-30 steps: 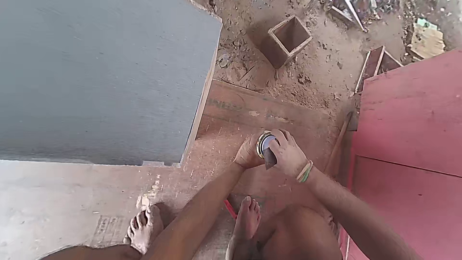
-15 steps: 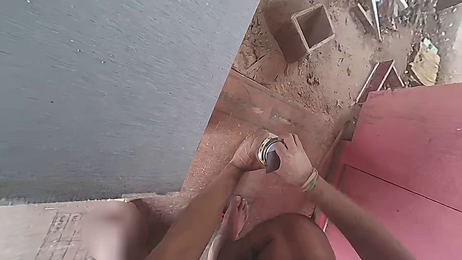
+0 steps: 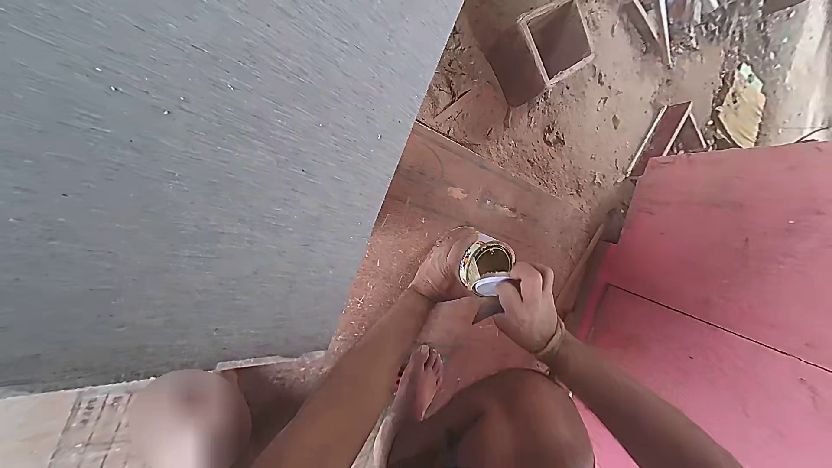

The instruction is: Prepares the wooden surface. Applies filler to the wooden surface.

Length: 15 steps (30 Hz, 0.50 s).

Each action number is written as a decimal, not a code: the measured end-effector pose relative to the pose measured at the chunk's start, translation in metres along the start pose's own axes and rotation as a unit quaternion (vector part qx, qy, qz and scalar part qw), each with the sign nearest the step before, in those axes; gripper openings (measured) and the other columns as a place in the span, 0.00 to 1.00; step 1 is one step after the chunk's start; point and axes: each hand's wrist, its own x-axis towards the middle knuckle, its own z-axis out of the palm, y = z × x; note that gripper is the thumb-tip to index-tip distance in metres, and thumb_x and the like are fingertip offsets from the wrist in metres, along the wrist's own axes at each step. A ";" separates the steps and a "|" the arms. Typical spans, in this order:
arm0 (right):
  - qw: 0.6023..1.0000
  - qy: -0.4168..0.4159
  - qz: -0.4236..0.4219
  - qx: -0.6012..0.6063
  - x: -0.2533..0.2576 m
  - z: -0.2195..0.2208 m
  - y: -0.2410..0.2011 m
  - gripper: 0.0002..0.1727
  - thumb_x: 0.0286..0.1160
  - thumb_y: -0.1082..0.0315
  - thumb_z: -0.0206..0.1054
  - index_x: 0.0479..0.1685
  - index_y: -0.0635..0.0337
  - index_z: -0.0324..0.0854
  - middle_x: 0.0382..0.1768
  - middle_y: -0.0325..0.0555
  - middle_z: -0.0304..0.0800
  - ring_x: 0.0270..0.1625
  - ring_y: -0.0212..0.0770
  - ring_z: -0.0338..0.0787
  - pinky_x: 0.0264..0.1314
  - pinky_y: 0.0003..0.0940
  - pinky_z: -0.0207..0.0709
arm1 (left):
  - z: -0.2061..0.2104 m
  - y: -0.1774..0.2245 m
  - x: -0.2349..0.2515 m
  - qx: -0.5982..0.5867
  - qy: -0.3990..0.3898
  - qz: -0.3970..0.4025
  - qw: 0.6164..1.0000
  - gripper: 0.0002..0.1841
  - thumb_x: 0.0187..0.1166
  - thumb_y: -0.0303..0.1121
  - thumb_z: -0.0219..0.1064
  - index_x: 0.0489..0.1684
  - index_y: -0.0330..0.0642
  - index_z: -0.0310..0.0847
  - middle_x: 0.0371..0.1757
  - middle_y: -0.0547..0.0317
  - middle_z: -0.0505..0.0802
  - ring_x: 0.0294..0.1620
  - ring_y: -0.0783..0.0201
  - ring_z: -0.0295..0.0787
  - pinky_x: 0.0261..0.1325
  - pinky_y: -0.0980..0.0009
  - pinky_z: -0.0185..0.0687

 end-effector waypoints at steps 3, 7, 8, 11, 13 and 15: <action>0.998 0.061 0.017 -0.017 -0.023 0.005 -0.006 0.13 0.64 0.57 0.75 0.41 0.44 0.75 0.56 0.49 0.79 0.59 0.52 0.80 0.66 0.49 0.75 | -0.002 0.001 0.000 0.002 -0.012 -0.009 1.000 0.60 0.46 0.69 0.83 0.79 0.34 0.70 0.74 0.39 0.85 0.78 0.47 0.81 0.80 0.51 0.77; 0.989 0.142 0.024 -0.007 -0.033 0.012 -0.020 0.17 0.70 0.53 0.77 0.43 0.44 0.72 0.55 0.46 0.78 0.60 0.49 0.79 0.70 0.50 0.71 | -0.004 0.001 0.000 -0.001 -0.038 -0.020 0.999 0.60 0.49 0.69 0.81 0.80 0.34 0.68 0.75 0.39 0.84 0.79 0.48 0.79 0.82 0.51 0.74; 0.987 0.157 0.016 -0.002 -0.035 0.012 -0.023 0.16 0.71 0.54 0.77 0.44 0.44 0.72 0.55 0.45 0.78 0.61 0.48 0.79 0.71 0.49 0.70 | -0.004 0.001 0.001 0.002 -0.039 -0.021 0.999 0.60 0.48 0.69 0.82 0.81 0.33 0.67 0.75 0.39 0.84 0.79 0.48 0.79 0.82 0.51 0.75; 0.983 0.182 -0.017 -0.002 -0.041 0.003 -0.031 0.09 0.79 0.58 0.69 0.45 0.45 0.72 0.51 0.42 0.81 0.58 0.45 0.80 0.70 0.46 0.68 | -0.007 0.005 0.000 0.015 -0.054 -0.036 0.998 0.62 0.46 0.67 0.84 0.82 0.33 0.65 0.75 0.39 0.84 0.77 0.48 0.81 0.79 0.51 0.77; 0.982 0.186 -0.039 -0.003 -0.046 -0.004 -0.032 0.05 0.83 0.60 0.62 0.44 0.44 0.70 0.48 0.40 0.82 0.55 0.44 0.81 0.67 0.45 0.68 | -0.007 0.007 0.002 0.009 -0.053 -0.036 0.998 0.60 0.49 0.66 0.83 0.82 0.32 0.66 0.74 0.39 0.85 0.78 0.49 0.81 0.81 0.52 0.75; 0.981 0.189 -0.050 -0.006 -0.051 -0.009 -0.032 0.03 0.83 0.59 0.59 0.43 0.43 0.69 0.47 0.38 0.83 0.54 0.43 0.80 0.68 0.44 0.66 | -0.007 0.007 0.002 -0.001 -0.063 -0.042 0.997 0.60 0.49 0.66 0.82 0.82 0.32 0.65 0.75 0.39 0.84 0.79 0.49 0.79 0.82 0.52 0.73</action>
